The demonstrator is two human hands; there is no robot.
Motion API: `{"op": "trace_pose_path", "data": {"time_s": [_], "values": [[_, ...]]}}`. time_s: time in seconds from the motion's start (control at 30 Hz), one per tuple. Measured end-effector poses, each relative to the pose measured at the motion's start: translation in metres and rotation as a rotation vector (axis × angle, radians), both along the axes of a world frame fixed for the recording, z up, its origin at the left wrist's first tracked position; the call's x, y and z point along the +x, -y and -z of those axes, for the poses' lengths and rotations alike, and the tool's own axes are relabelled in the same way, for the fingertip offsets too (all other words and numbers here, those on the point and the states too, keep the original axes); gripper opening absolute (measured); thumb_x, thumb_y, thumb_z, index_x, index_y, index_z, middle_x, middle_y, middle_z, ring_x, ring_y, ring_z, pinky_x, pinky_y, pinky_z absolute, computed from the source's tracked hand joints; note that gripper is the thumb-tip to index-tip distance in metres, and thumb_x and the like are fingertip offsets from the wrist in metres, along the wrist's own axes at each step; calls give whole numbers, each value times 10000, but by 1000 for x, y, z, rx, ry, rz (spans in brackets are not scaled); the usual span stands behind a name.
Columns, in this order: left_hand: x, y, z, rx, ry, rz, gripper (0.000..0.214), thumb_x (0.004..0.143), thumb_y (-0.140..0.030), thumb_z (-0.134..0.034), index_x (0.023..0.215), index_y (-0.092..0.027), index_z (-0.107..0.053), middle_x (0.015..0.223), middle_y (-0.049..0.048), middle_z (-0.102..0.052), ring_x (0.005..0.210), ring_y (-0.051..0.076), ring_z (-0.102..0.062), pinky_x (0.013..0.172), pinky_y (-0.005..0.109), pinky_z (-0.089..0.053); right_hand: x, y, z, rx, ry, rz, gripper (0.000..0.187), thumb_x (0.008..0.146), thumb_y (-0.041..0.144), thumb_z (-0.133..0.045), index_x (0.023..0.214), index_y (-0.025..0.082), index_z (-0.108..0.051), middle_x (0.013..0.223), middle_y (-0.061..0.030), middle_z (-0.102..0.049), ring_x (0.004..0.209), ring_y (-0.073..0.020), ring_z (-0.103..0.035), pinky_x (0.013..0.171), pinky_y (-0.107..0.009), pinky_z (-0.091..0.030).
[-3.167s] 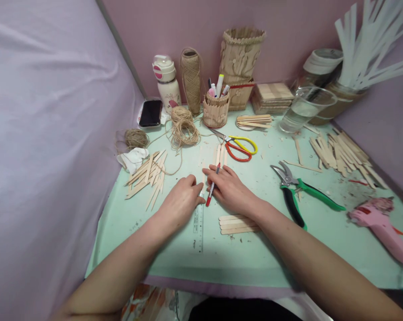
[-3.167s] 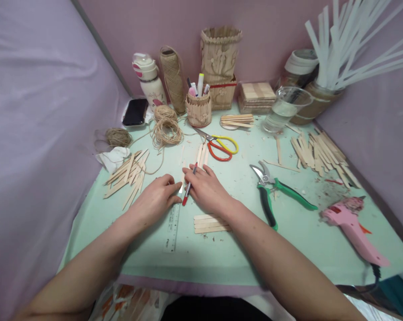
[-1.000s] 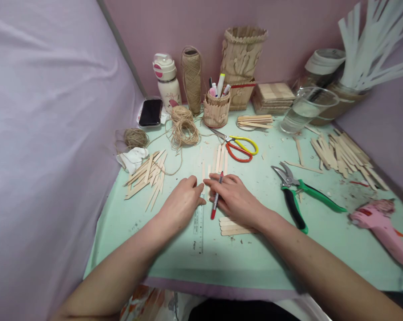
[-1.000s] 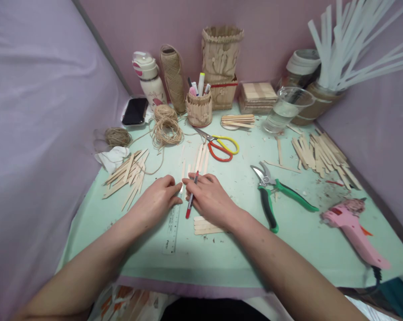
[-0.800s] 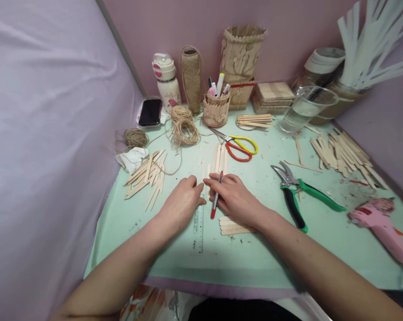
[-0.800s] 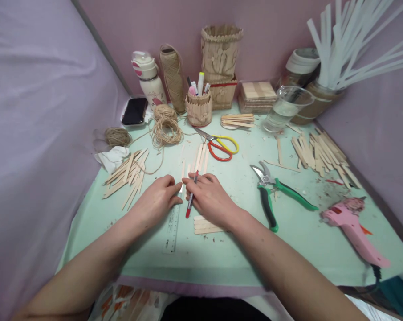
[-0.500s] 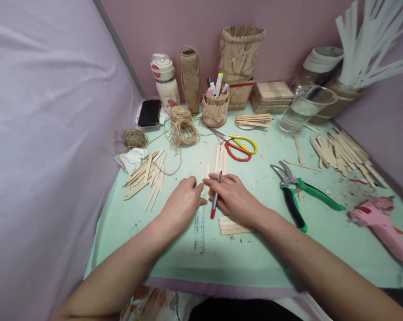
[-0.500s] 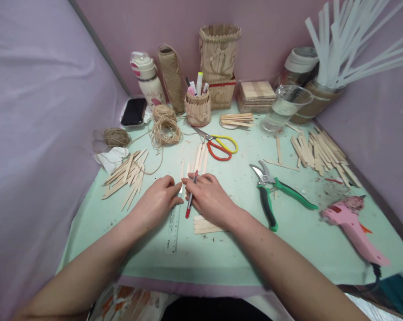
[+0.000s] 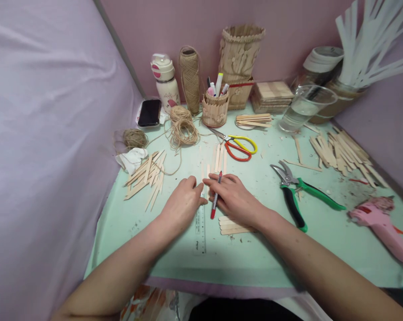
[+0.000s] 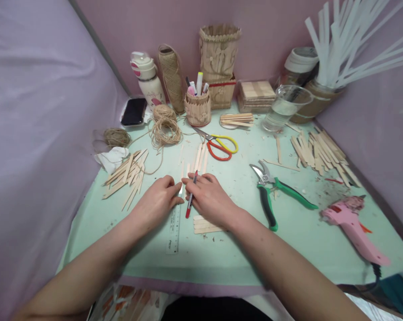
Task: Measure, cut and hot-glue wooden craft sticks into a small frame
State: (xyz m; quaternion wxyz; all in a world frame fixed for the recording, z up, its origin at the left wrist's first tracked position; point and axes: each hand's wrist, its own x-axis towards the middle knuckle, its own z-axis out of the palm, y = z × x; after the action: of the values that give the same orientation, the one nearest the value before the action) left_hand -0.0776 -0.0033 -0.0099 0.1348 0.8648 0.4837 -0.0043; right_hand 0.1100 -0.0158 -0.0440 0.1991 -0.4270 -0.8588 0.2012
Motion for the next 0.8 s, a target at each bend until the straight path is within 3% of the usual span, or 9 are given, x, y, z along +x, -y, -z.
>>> {"op": "trace_pose_path", "data": {"time_s": [0.4, 0.6, 0.8], "values": [[-4, -1, 6, 52, 39, 25, 157, 940, -250, -568, 986, -150, -680, 889, 65, -544, 817, 214, -528, 759, 346, -466, 1, 2, -3, 60, -53, 3, 322, 944, 137, -490, 1250, 208, -556, 1240, -104, -678, 1373, -238, -463, 1058, -437, -302], [-3, 0, 6, 16, 47, 14, 170, 945, -244, -556, 954, -146, -695, 889, 69, -547, 823, 218, -525, 766, 347, -462, 2, 6, -7, 116, -81, -42, 274, 939, 179, -507, 1200, 193, -590, 1091, -107, -727, 1216, -256, -585, 971, -429, -341], [-2, -1, 3, -22, 41, 10, 200, 954, -231, -518, 906, -146, -693, 893, 77, -547, 844, 225, -519, 789, 354, -455, 2, 6, -7, 135, -53, -59, 286, 944, 192, -496, 1214, 183, -591, 1053, -103, -721, 1161, -259, -593, 926, -418, -384]]}}
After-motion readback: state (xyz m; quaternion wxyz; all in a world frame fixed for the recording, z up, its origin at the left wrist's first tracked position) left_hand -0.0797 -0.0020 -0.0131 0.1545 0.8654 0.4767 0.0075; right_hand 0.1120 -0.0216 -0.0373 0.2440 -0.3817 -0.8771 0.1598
